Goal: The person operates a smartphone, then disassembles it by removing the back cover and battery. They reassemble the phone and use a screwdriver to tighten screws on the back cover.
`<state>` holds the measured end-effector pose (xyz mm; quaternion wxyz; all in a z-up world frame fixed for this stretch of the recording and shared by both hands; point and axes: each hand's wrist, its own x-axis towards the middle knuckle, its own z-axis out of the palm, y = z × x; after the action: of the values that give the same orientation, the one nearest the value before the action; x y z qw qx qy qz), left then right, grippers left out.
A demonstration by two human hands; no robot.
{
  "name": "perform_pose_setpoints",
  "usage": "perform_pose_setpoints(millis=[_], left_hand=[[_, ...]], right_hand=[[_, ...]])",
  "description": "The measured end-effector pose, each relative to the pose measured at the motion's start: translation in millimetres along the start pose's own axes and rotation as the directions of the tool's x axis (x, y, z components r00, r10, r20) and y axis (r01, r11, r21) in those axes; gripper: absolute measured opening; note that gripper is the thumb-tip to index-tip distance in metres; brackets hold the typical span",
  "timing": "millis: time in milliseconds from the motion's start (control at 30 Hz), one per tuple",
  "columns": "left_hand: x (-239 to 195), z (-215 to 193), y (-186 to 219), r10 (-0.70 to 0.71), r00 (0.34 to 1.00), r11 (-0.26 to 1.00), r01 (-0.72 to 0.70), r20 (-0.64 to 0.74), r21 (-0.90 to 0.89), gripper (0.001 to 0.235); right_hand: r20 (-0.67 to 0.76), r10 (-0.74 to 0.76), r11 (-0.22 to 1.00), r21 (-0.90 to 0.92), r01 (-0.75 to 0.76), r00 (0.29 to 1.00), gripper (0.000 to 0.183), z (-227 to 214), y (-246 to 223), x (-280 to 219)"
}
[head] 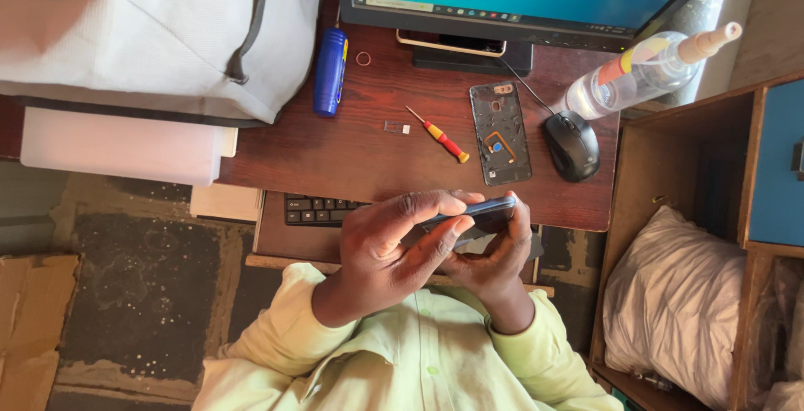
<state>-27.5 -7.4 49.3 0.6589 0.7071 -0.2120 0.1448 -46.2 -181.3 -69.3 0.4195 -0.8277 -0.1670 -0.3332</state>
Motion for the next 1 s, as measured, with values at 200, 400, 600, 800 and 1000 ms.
perform_pose_setpoints(millis=[200,400,600,800,1000], left_hand=[[-7,4,-11,-0.066,0.997,0.992,0.06,-0.049,-0.109,0.019],[-13,6,-44,-0.378,0.924,0.825,0.311,-0.053,-0.471,0.027],[-13,9,-70,-0.512,0.849,0.501,0.168,-0.133,-0.849,0.035],[-23,9,-76,-0.44,0.893,0.41,0.103,-0.098,-0.906,0.035],[-28,10,-83,-0.424,0.9,0.314,0.039,-0.104,-0.948,0.036]], right_hand=[[-0.005,-0.108,0.975,-0.198,0.105,0.994,0.098,-2,-11,22],[0.22,0.02,0.974,-0.226,0.031,0.975,0.1,-21,-28,41],[0.047,0.15,0.98,0.122,-0.154,0.988,0.088,-36,-29,33],[0.02,0.381,0.815,0.464,-0.346,0.925,0.043,-38,-28,13],[0.001,0.47,0.723,0.573,-0.386,0.882,0.052,-39,-29,16]])
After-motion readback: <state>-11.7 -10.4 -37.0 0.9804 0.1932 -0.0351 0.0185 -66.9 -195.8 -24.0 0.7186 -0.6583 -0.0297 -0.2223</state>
